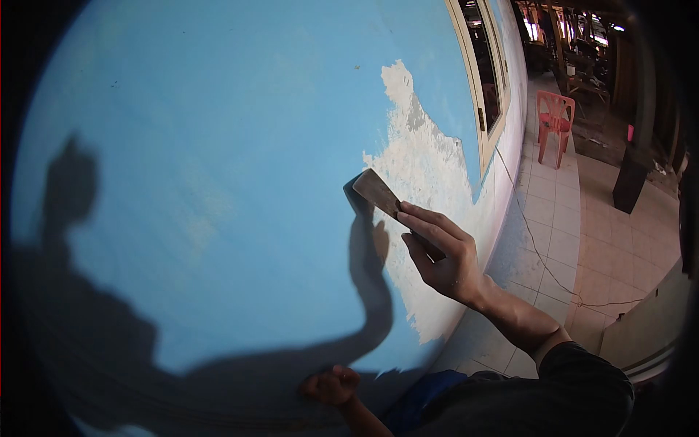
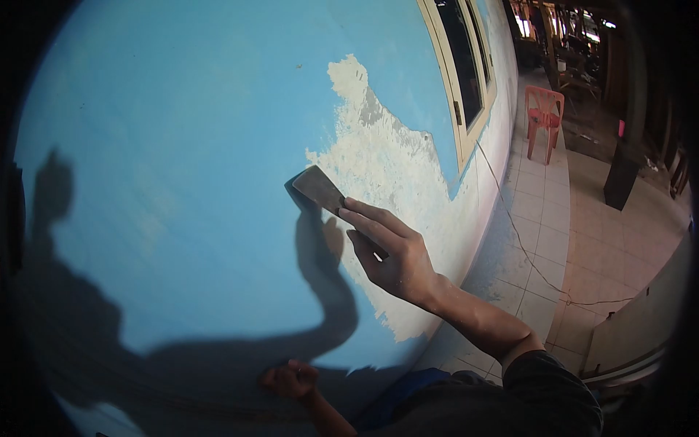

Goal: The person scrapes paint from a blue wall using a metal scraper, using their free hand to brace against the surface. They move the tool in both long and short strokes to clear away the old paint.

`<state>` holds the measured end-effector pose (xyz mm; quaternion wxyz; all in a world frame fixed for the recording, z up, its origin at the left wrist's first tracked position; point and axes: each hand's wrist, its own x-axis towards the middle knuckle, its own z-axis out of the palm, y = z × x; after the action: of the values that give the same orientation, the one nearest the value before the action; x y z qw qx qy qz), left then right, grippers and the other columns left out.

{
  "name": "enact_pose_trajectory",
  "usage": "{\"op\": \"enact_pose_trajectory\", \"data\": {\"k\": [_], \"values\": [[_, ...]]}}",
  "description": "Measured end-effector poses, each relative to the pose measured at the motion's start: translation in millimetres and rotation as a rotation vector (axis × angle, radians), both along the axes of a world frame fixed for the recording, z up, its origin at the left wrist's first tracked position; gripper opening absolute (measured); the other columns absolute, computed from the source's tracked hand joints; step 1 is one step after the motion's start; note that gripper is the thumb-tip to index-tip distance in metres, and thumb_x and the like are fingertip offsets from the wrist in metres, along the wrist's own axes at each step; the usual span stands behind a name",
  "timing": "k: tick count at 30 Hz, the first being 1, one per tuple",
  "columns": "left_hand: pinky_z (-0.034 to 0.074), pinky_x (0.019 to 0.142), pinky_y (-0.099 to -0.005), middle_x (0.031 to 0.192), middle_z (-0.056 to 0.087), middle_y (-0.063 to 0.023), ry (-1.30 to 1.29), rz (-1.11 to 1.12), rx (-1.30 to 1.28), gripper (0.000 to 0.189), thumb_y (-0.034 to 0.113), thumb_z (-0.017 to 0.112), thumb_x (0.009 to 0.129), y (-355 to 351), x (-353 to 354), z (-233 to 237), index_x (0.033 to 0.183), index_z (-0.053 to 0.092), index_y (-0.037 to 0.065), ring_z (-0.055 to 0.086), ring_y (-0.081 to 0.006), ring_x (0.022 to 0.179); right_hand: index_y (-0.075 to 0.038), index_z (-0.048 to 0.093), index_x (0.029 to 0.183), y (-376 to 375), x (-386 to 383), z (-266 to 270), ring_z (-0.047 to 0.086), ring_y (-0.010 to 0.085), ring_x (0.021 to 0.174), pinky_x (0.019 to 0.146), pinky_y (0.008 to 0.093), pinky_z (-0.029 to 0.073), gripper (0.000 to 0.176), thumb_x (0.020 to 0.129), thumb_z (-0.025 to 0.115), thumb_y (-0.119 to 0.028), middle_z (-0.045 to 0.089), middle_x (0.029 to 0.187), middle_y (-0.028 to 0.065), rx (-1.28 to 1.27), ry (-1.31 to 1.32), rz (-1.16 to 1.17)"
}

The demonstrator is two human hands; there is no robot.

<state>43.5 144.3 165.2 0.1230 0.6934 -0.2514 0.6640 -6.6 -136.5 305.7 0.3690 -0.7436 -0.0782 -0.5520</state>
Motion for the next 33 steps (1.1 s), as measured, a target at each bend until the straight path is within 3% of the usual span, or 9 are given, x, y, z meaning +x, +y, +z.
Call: {"op": "enact_pose_trajectory", "data": {"k": [4,11,17,24,33], "values": [[0.034,0.058,-0.0391,0.056,0.033,-0.0078,0.002,-0.001,0.003,0.032,0.013,0.052,0.083,1,3,-5,0.055,0.036,0.009,0.037,-0.0268,0.061,-0.006,0.062,0.122,5,-3,-21,0.068,0.0268,0.1,0.072,0.0292,0.062,0.039,0.085,0.062,0.005,0.06,0.126,0.0134,-0.045,0.037,-0.015],[0.034,0.057,-0.0395,0.056,0.032,-0.0086,0.01,-0.009,0.008,0.033,0.011,0.052,0.083,-3,-2,4,0.055,0.035,0.009,0.038,-0.0273,0.062,-0.006,0.064,0.119,-2,0,0,0.069,0.0254,0.098,0.067,0.0282,0.062,0.037,0.084,0.063,0.006,0.061,0.123,0.0143,-0.059,-0.013,-0.049],[0.035,0.057,-0.0411,0.057,0.033,-0.0091,0.015,0.019,0.015,0.034,0.011,0.053,0.083,1,1,-4,0.056,0.034,0.008,0.038,-0.0286,0.062,-0.008,0.064,0.119,1,2,-18,0.07,0.0256,0.094,0.067,0.029,0.062,0.038,0.083,0.064,0.005,0.062,0.124,0.0121,-0.063,-0.005,-0.054],[0.034,0.058,-0.0424,0.057,0.033,-0.0096,-0.033,-0.019,-0.015,0.034,0.012,0.053,0.083,-3,3,1,0.056,0.033,0.008,0.039,-0.0297,0.062,-0.009,0.065,0.119,-5,1,-2,0.07,0.0258,0.094,0.075,0.0316,0.061,0.038,0.083,0.064,0.003,0.062,0.124,0.0083,-0.069,-0.013,-0.061],[0.033,0.059,-0.043,0.057,0.032,-0.0096,-0.007,0.016,0.005,0.036,0.013,0.053,0.083,-1,4,0,0.055,0.032,0.01,0.038,-0.0291,0.061,-0.011,0.065,0.12,-9,4,1,0.071,0.0246,0.091,0.069,0.0305,0.062,0.042,0.081,0.065,0.004,0.063,0.124,0.0071,-0.094,-0.02,-0.091]]}}
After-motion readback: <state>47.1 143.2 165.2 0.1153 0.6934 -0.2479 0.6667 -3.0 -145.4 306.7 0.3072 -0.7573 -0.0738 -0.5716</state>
